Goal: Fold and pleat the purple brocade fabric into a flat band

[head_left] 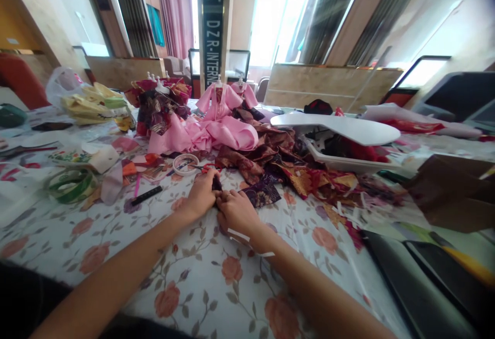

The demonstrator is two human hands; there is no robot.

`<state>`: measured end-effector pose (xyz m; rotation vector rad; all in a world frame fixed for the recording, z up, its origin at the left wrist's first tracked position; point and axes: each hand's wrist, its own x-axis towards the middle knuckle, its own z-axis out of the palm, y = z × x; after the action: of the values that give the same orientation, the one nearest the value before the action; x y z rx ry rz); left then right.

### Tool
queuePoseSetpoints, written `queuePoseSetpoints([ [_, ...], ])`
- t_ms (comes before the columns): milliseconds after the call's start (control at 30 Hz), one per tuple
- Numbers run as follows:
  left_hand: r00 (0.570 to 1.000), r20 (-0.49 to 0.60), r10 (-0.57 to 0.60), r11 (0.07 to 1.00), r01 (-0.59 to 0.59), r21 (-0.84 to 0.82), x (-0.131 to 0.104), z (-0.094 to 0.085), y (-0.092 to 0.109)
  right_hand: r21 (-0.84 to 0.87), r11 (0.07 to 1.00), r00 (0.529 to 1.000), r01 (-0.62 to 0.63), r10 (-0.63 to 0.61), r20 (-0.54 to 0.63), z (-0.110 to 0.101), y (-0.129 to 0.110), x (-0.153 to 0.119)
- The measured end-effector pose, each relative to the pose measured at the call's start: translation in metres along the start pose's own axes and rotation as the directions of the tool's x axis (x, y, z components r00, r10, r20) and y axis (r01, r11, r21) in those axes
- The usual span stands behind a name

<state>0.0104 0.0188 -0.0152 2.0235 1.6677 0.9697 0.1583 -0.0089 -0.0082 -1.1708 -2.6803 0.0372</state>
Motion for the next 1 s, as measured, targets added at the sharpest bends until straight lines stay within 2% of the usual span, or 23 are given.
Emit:
queuePoseSetpoints([
  [67, 1.0, 0.019, -0.002, 1.0, 0.003, -0.029, 0.003, -0.003, -0.002, 0.105, 0.994, 0.997, -0.016, 0.023, -0.073, 0.0, 0.008, -0.003],
  [133, 0.999, 0.047, -0.002, 0.998, 0.005, -0.057, 0.005, -0.007, -0.004, 0.234, 0.972, 0.97, -0.031, 0.086, -0.229, -0.002, 0.017, -0.007],
  [167, 0.998, 0.059, -0.002, 0.998, 0.006, -0.07, 0.005, -0.008, -0.004, 0.297, 0.954, 0.934, -0.043, 0.144, -0.327, -0.003, 0.021, -0.008],
  [233, 0.997, 0.079, -0.002, 0.994, 0.01, -0.106, 0.005, -0.009, -0.005, 0.406, 0.911, 0.829, -0.069, 0.279, -0.484, -0.007, 0.029, -0.01],
  [300, 0.996, 0.084, -0.006, 0.986, 0.02, -0.165, 0.003, -0.009, -0.005, 0.484, 0.869, 0.753, -0.106, 0.388, -0.532, -0.012, 0.036, -0.011],
  [333, 0.997, 0.079, -0.011, 0.978, 0.027, -0.207, 0.003, -0.008, -0.006, 0.501, 0.855, 0.74, -0.13, 0.42, -0.525, -0.014, 0.041, -0.01],
  [400, 0.997, 0.08, -0.018, 0.948, 0.042, -0.316, 0.002, -0.009, -0.008, 0.486, 0.857, 0.755, -0.172, 0.431, -0.494, -0.018, 0.053, -0.01],
  [500, 0.993, 0.122, -0.002, 0.893, 0.056, -0.447, 0.002, -0.012, -0.012, 0.4, 0.895, 0.8, -0.196, 0.382, -0.463, -0.024, 0.075, -0.012],
  [600, 0.992, 0.122, 0.01, 0.887, 0.047, -0.459, 0.003, -0.019, -0.013, 0.342, 0.92, 0.837, -0.19, 0.334, -0.434, -0.033, 0.097, -0.017],
  [700, 0.995, 0.102, 0.006, 0.891, 0.041, -0.452, 0.003, -0.023, -0.012, 0.306, 0.935, 0.871, -0.181, 0.297, -0.393, -0.042, 0.107, -0.023],
  [833, 0.992, 0.128, 0.001, 0.916, 0.05, -0.398, 0.002, -0.025, -0.009, 0.283, 0.938, 0.888, -0.201, 0.296, -0.352, -0.047, 0.093, -0.023],
  [933, 0.987, 0.158, -0.016, 0.91, 0.079, -0.407, -0.001, -0.022, -0.007, 0.35, 0.918, 0.956, -0.188, 0.252, -0.147, -0.044, 0.071, -0.02],
  [1000, 0.982, 0.182, -0.053, 0.877, 0.133, -0.461, -0.002, -0.019, -0.007, 0.364, 0.912, 0.978, -0.188, 0.208, -0.017, -0.04, 0.058, -0.019],
])
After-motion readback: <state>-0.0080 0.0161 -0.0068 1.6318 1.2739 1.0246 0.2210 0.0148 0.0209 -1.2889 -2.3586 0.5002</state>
